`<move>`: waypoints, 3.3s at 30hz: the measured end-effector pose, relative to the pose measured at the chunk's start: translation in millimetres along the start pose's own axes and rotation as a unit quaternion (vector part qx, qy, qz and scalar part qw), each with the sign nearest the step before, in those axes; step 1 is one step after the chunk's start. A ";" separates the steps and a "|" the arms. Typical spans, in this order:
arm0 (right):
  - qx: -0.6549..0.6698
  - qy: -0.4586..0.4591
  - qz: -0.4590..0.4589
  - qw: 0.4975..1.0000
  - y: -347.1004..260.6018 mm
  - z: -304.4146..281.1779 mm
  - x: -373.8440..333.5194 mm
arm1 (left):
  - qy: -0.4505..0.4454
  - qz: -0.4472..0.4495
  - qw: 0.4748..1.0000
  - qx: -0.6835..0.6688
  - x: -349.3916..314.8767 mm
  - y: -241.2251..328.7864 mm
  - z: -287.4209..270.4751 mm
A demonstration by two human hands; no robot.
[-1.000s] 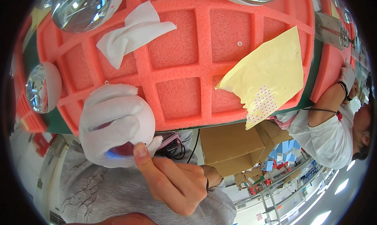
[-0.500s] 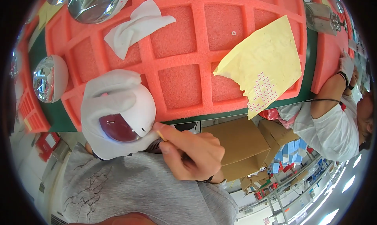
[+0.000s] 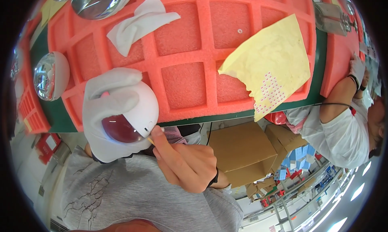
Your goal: The person picks up a camera dome, wipes it with a cloth, and uses a wooden stick to apply sealant around the rim. They rotate the dome to continue the application before wiping it again and placing it back into a red foam tray.
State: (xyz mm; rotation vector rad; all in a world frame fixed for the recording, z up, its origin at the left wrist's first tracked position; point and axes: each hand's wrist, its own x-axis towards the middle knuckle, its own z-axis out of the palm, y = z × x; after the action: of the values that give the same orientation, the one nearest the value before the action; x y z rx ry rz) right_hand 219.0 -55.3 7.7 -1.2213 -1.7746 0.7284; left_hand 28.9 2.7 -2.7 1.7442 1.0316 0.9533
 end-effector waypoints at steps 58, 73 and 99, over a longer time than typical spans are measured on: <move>-0.038 -0.040 -0.057 0.997 1.3 1.6 6.7 | 0.040 0.028 0.999 0.021 0.9 -0.8 -1.3; -0.045 -0.045 -0.046 0.997 1.4 0.6 6.3 | 0.029 0.039 0.997 0.055 2.3 -1.7 -3.5; 0.006 -0.005 0.009 1.000 -1.8 -2.8 10.7 | 0.028 0.017 0.999 0.033 1.5 2.4 -4.9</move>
State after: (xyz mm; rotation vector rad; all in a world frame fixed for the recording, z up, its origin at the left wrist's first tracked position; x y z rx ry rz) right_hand 218.8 -46.0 13.9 -1.2296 -1.7669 0.7570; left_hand 25.7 4.8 1.4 1.8033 1.0839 1.0045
